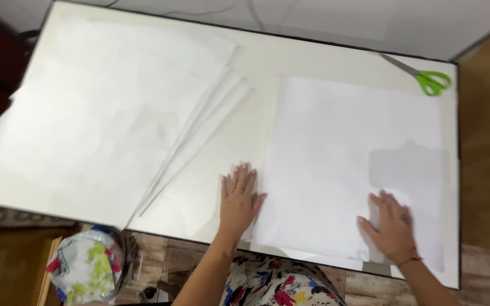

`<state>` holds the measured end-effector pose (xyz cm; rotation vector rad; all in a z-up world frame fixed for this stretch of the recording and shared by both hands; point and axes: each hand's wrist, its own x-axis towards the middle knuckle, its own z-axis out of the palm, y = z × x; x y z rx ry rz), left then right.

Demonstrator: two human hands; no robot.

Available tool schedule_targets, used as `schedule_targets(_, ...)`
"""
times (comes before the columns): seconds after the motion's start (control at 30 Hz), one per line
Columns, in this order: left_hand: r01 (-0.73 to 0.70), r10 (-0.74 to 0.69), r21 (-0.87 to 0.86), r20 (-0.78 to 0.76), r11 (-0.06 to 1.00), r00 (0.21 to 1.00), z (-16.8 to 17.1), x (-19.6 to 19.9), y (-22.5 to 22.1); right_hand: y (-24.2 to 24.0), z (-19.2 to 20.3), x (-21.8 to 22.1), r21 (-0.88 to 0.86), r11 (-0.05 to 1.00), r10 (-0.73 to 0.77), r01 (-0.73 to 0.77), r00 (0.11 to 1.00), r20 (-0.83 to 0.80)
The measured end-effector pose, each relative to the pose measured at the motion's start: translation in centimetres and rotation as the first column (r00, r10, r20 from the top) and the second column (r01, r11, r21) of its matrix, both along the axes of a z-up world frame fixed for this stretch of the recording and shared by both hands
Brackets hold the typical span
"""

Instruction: Organizing and stacking large sheets of white paper on a table

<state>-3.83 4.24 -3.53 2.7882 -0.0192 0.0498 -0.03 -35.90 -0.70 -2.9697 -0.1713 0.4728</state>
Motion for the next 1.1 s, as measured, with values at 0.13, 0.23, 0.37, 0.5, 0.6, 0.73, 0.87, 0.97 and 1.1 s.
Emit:
schedule_targets(0.13, -0.16, 0.166, -0.093, 0.058, 0.983, 0.984, 1.1, -2.4, 9.5, 2.8, 0.3, 1.7, 0.054, 0.992, -0.118, 0.115, 0.992, 0.04)
schedule_targets(0.23, -0.308, 0.321, -0.101, 0.159, 0.946, 0.934, 1.0, -4.1, 17.2, 10.9, 0.5, 3.0, 0.355, 0.934, -0.055, -0.035, 0.969, 0.239)
schedule_targets(0.37, -0.316, 0.321, -0.081, 0.069, 0.945, 0.944, -1.8, -5.6, 24.9, 26.6, 1.8, 3.4, 0.649, 0.75, 0.027, -0.124, 0.987, 0.159)
schedule_targets(0.5, -0.162, 0.153, -0.132, -0.078, 0.978, 0.985, 0.7, -5.7, 27.5, 39.9, 2.5, 4.6, 0.681, 0.73, 0.096, -0.058, 0.995, -0.019)
schedule_targets(0.6, -0.093, 0.085, -0.173, -0.057, 0.981, 0.995, 0.5, -5.6, 28.6, 45.7, -0.4, 7.7, 0.798, 0.576, -0.036, 0.178, 0.98, -0.194)
schedule_targets(0.73, -0.093, 0.07, -0.219, -0.111, 0.971, 0.991, -1.2, -5.7, 29.9, 49.2, -3.8, 9.3, 0.84, 0.378, -0.15, 0.389, 0.921, -0.359)
schedule_targets(0.87, -0.115, 0.116, -0.369, -0.019, 0.922, 0.993, 0.3, -5.3, 31.0, 50.9, -2.9, 9.3, 0.769, 0.353, -0.278, 0.534, 0.844, -0.458)
schedule_targets(0.97, -0.306, 0.25, -0.592, -0.178, 0.745, 0.952, 3.3, -4.7, 31.9, 51.5, -3.2, 8.8, 0.757, 0.312, -0.318, 0.574, 0.814, -0.486)
schedule_targets(1.1, -0.494, 0.364, -0.793, -0.369, 0.357, 0.855, 3.6, -4.9, 32.8, 52.8, -1.9, 8.0, 0.783, 0.232, -0.316, 0.578, 0.806, -0.501)
